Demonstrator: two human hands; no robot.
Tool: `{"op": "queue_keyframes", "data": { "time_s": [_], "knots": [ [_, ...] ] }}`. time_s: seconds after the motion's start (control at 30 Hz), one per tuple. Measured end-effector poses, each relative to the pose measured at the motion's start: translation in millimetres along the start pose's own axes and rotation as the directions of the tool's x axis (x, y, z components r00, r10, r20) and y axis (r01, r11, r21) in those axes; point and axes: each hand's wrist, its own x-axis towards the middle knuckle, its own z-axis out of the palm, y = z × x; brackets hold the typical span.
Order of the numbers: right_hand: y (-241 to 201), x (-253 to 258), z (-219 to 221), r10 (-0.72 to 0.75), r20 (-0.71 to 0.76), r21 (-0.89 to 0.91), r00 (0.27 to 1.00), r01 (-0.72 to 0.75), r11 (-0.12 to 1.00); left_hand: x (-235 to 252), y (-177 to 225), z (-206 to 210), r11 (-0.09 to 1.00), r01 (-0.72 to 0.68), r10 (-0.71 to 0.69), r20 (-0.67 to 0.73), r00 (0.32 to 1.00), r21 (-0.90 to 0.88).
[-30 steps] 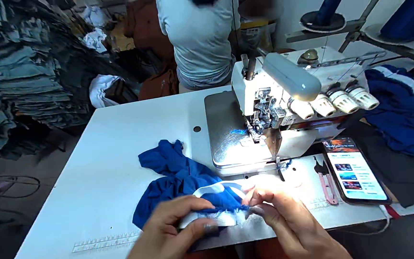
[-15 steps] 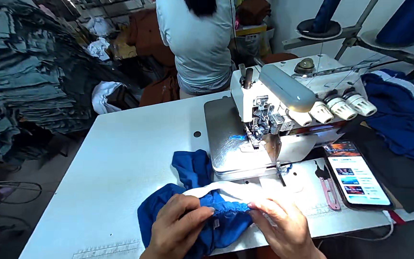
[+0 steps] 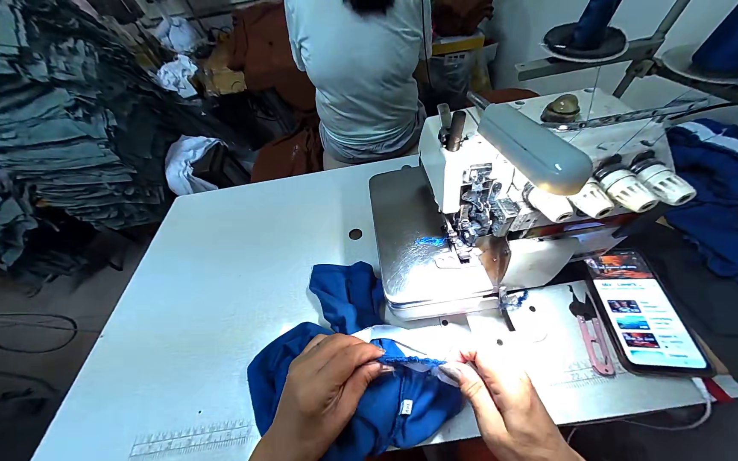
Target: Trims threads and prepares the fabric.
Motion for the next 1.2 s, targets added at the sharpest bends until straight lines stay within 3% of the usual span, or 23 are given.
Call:
{"op": "queue_keyframes", "data": {
  "time_s": [0.2, 0.57, 0.73, 0.87, 1.1, 1.2],
  "knots": [
    [-2.8, 1.8, -7.0, 0.183, 0.083, 0.213, 0.980, -0.197, 0.957, 8.3, 4.8, -1.5, 0.989, 0.109, -0.095, 0.132, 0.987, -0.101],
    [-2.5, 6.4, -15.2, 0.311, 0.190, 0.338, 0.931, -0.359, 0.870, 12.6, 7.4, -1.3, 0.970, 0.218, -0.189, 0.221, 0.957, -0.112],
    [-2.3, 7.5, -13.7, 0.310, 0.221, 0.350, 0.925, -0.372, 0.860, 15.2, 11.1, 4.3, 0.957, 0.242, -0.200, 0.242, 0.950, -0.159],
    [-2.8, 8.7, -19.9, 0.287, 0.343, 0.386, 0.894, -0.413, 0.825, 15.4, 10.2, 3.2, 0.937, 0.282, -0.220, 0.279, 0.935, -0.208],
    [-12.0, 5.6, -22.9, 0.381, 0.300, 0.368, 0.874, -0.475, 0.799, 11.4, 17.6, 3.6, 0.856, 0.387, -0.258, 0.366, 0.894, -0.343],
    [-4.4, 0.3, -18.7, 0.341, 0.288, 0.396, 0.895, -0.436, 0.808, 10.5, 22.6, 6.8, 0.820, 0.432, -0.300, 0.361, 0.883, -0.375]
  ]
}}
